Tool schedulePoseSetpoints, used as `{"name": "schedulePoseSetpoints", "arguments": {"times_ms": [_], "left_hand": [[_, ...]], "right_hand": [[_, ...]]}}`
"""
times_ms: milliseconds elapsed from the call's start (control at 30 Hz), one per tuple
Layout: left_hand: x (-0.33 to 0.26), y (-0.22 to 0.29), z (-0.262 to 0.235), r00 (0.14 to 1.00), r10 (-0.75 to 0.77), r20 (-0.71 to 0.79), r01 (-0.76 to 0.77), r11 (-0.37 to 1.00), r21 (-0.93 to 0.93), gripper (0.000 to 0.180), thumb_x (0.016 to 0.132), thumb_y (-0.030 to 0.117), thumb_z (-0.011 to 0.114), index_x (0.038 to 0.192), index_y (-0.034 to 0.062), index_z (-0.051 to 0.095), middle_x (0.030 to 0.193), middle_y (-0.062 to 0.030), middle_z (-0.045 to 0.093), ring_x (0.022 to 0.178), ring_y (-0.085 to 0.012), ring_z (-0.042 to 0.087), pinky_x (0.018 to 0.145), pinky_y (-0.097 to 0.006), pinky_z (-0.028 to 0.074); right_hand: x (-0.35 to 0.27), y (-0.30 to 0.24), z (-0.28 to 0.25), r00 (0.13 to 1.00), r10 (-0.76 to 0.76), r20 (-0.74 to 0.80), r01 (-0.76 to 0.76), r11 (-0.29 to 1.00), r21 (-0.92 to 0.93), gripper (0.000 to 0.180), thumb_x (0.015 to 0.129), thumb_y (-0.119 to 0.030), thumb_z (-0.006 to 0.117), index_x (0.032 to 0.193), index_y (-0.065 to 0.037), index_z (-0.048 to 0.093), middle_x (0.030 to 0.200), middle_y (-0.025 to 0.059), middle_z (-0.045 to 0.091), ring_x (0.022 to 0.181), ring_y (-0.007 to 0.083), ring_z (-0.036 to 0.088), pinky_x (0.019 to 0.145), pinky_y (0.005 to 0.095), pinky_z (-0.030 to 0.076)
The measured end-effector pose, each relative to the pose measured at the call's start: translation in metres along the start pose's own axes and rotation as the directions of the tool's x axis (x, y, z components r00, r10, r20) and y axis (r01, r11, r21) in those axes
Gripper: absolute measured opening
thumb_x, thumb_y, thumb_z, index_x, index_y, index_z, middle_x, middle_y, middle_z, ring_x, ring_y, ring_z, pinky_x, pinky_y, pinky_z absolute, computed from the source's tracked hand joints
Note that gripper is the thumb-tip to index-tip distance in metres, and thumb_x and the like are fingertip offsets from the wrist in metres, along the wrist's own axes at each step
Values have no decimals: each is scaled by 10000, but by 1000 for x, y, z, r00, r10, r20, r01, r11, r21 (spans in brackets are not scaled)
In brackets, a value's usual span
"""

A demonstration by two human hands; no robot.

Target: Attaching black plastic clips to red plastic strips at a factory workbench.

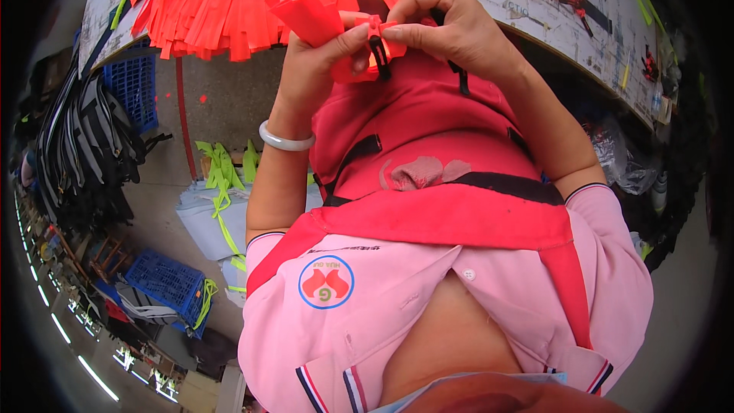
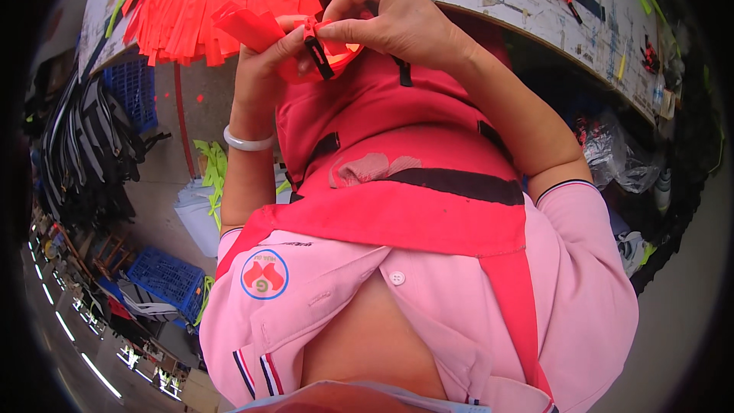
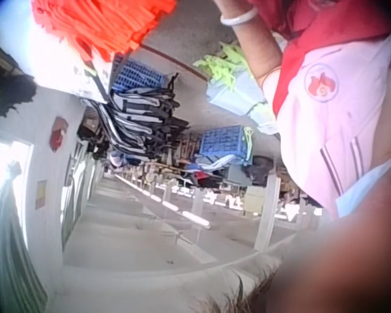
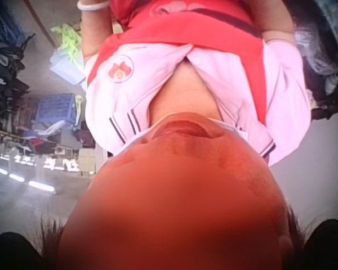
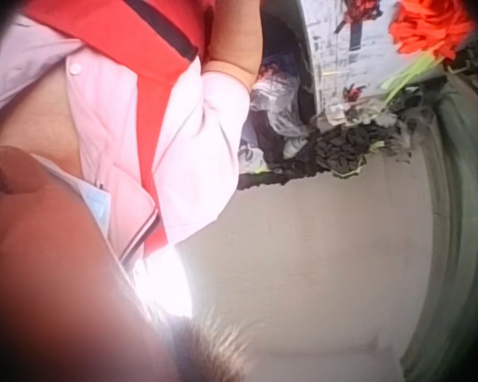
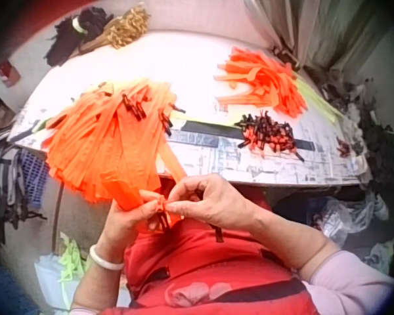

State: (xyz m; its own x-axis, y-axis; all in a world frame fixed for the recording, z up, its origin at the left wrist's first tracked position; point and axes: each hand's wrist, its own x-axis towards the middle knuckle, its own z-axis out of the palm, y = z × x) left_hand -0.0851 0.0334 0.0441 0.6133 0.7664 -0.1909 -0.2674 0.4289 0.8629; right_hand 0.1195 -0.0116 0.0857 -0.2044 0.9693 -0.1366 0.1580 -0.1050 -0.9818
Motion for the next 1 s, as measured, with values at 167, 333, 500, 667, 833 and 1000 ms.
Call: {"name": "schedulePoseSetpoints", "arguments": {"times_ms": [167, 333, 500, 667, 833, 1000], "left_hand": [[-1, 3, -3, 999, -17, 28, 16, 999, 39, 173, 890, 88, 616, 1019, -21, 655, 739, -53, 628, 580, -114, 541, 528, -241, 424], [-1, 3, -5, 997, -59, 55, 56, 996, 64, 167, 884, 81, 618, 1007, -24, 658, 722, -54, 624, 566, -114, 536, 524, -239, 420], [0, 2, -2, 1000, -19, 19, 17, 994, 105, 164, 883, 81, 614, 1003, -24, 655, 703, -54, 614, 559, -116, 532, 519, -238, 411], [-3, -1, -5, 997, -67, 38, 69, 997, -46, 169, 881, 77, 605, 1008, -24, 651, 692, -50, 604, 548, -119, 524, 514, -248, 406], [-5, -2, -8, 992, -87, 94, 93, 994, -60, 174, 869, 70, 609, 1013, -20, 651, 697, -50, 609, 548, -121, 528, 514, -245, 404], [-6, 5, -6, 986, -134, 101, 128, 990, 63, 168, 857, 98, 643, 975, -21, 659, 715, -56, 636, 563, -112, 560, 504, -229, 418]], "right_hand": [[-1, -3, 0, 997, 75, 19, -76, 996, 41, 160, 867, -209, 677, 894, -53, 659, 702, -30, 620, 539, -12, 449, 467, 142, 317], [0, -10, -5, 973, 213, 85, -218, 974, 57, 193, 844, -180, 705, 896, 3, 672, 746, -5, 607, 660, 27, 526, 562, 173, 404], [-2, -7, -1, 987, 158, -12, -157, 984, 84, 193, 845, -182, 701, 896, 1, 670, 752, -6, 606, 661, 28, 526, 563, 170, 401], [-1, -14, -1, 983, 173, 66, -172, 985, -11, 179, 844, -172, 693, 890, -1, 671, 745, 6, 607, 677, 35, 538, 577, 174, 412], [0, -14, 1, 976, 191, 104, -188, 981, -40, 169, 836, -163, 688, 887, -3, 670, 719, 7, 601, 645, 41, 541, 560, 177, 409], [3, -7, -3, 967, 235, 95, -245, 962, 119, 152, 840, -182, 689, 870, -35, 659, 674, -17, 585, 536, 20, 462, 475, 168, 354]]}}
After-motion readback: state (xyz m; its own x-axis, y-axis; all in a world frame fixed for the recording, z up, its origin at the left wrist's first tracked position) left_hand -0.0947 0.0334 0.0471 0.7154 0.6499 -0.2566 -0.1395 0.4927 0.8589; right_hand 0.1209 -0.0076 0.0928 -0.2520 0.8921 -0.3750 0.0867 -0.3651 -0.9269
